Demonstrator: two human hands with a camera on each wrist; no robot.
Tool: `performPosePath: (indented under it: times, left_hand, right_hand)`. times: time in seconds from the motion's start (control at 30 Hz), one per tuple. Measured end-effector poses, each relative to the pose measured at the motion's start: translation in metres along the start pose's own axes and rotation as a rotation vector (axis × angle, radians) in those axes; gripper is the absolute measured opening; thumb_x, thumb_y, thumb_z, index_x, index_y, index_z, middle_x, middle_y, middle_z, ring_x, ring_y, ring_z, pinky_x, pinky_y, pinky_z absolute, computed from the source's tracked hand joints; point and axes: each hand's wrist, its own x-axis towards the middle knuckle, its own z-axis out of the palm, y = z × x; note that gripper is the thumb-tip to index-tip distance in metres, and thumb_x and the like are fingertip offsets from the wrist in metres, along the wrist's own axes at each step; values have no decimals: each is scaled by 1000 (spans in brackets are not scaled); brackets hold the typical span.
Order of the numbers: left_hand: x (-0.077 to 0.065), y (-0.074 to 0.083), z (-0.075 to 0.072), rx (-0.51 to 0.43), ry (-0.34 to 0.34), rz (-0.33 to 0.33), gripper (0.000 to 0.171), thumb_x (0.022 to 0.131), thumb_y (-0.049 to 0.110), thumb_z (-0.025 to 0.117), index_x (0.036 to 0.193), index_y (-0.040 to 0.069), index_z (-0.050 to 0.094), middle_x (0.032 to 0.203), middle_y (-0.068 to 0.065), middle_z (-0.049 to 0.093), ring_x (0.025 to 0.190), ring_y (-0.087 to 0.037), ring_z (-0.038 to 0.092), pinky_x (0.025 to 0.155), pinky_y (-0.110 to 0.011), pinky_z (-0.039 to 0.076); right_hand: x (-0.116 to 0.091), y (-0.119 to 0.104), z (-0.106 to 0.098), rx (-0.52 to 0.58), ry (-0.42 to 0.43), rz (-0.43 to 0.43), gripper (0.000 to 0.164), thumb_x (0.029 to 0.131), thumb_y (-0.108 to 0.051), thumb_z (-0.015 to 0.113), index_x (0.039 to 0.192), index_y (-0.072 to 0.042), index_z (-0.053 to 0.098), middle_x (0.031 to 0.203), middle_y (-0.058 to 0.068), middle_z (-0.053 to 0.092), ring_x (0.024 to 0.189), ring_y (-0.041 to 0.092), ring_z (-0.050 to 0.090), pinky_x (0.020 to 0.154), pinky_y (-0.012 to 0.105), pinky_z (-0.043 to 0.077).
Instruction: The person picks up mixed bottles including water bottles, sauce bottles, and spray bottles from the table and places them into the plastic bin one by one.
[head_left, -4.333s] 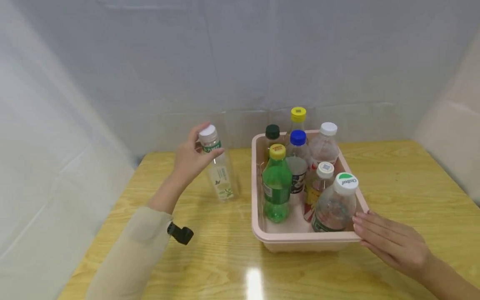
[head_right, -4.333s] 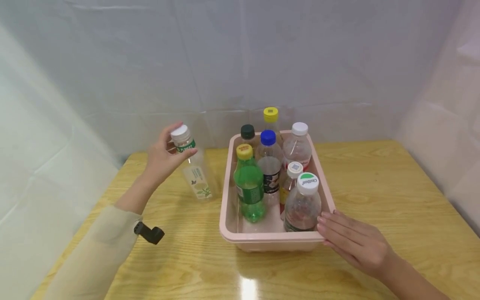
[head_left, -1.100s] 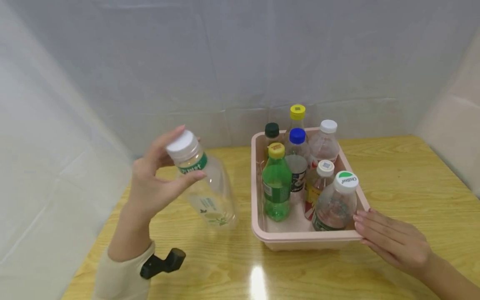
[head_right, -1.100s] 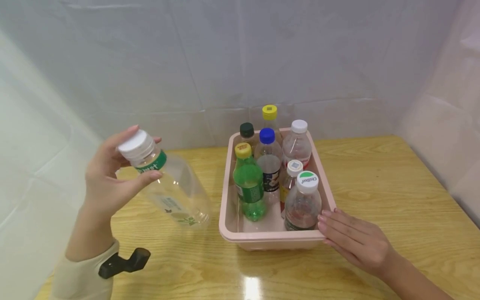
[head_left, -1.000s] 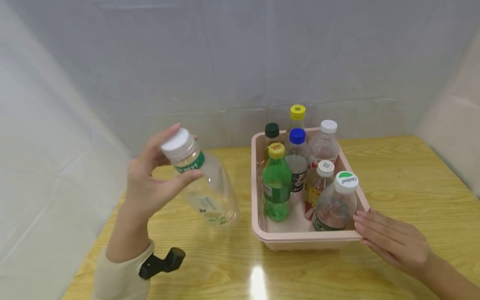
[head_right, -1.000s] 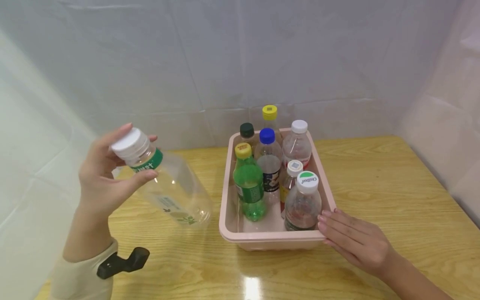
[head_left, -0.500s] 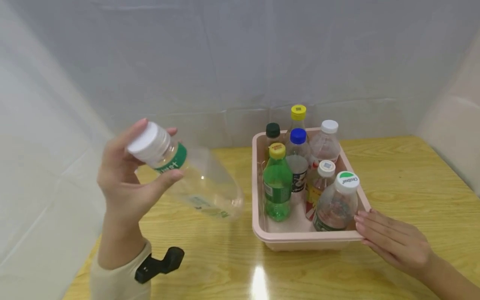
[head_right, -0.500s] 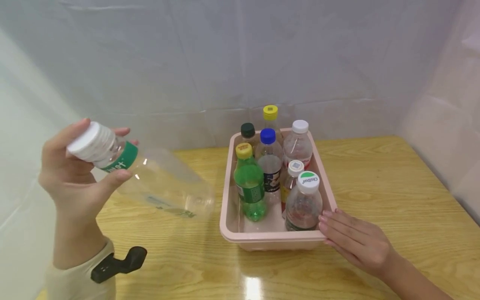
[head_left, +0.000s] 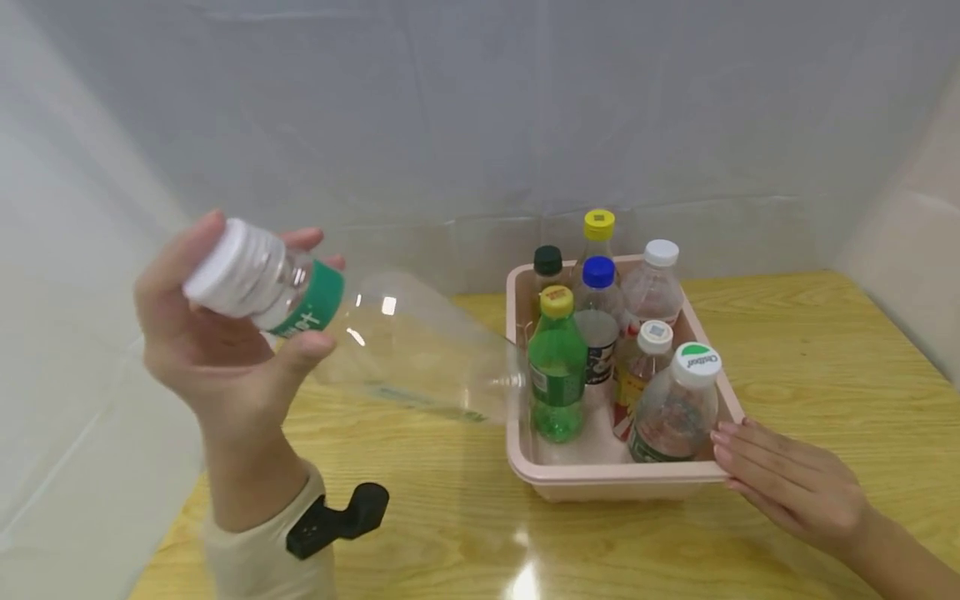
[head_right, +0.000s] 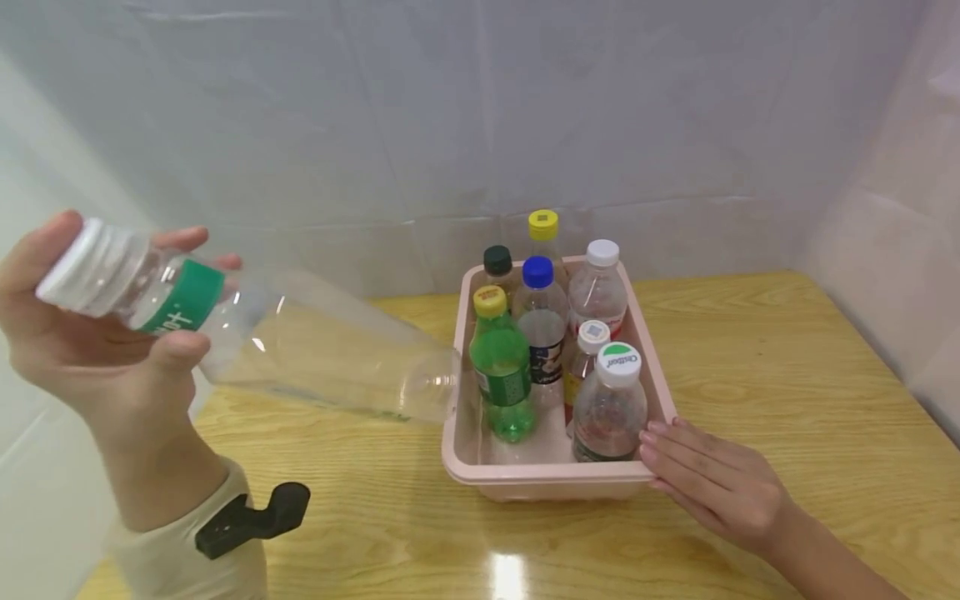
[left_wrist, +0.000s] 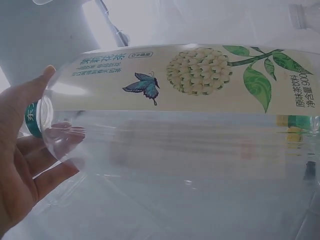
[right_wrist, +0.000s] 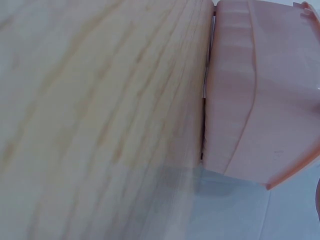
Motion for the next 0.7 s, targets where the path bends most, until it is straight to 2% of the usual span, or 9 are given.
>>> performPosePath:
  times: [0.3, 0.6, 0.7]
  left_hand:
    - [-3, 0, 13, -61, 88, 0, 85, 42, 1, 94, 111, -18, 47, 93, -33, 56, 83, -49, 63, 67, -53, 58]
    - [-10, -5, 23, -110, 81, 7, 83, 46, 2, 93, 112, -16, 47, 94, -34, 58, 84, -47, 64, 68, -53, 57]
    - [-14, -6, 28, -114, 57, -3, 81, 48, 3, 92, 113, -16, 48, 96, -33, 58, 86, -46, 65, 69, -53, 58]
  right_hand:
    - [-1, -1, 1, 6, 2, 0, 22, 92, -9, 61, 98, 9, 70, 99, 24, 69, 104, 29, 66, 97, 32, 49]
    - [2, 0, 2, 0, 26, -7, 21, 91, -9, 62, 97, 9, 71, 98, 23, 69, 102, 28, 66, 96, 31, 50]
    - [2, 0, 2, 4, 31, -7, 20, 91, -9, 62, 96, 9, 71, 98, 23, 69, 102, 28, 66, 96, 31, 50]
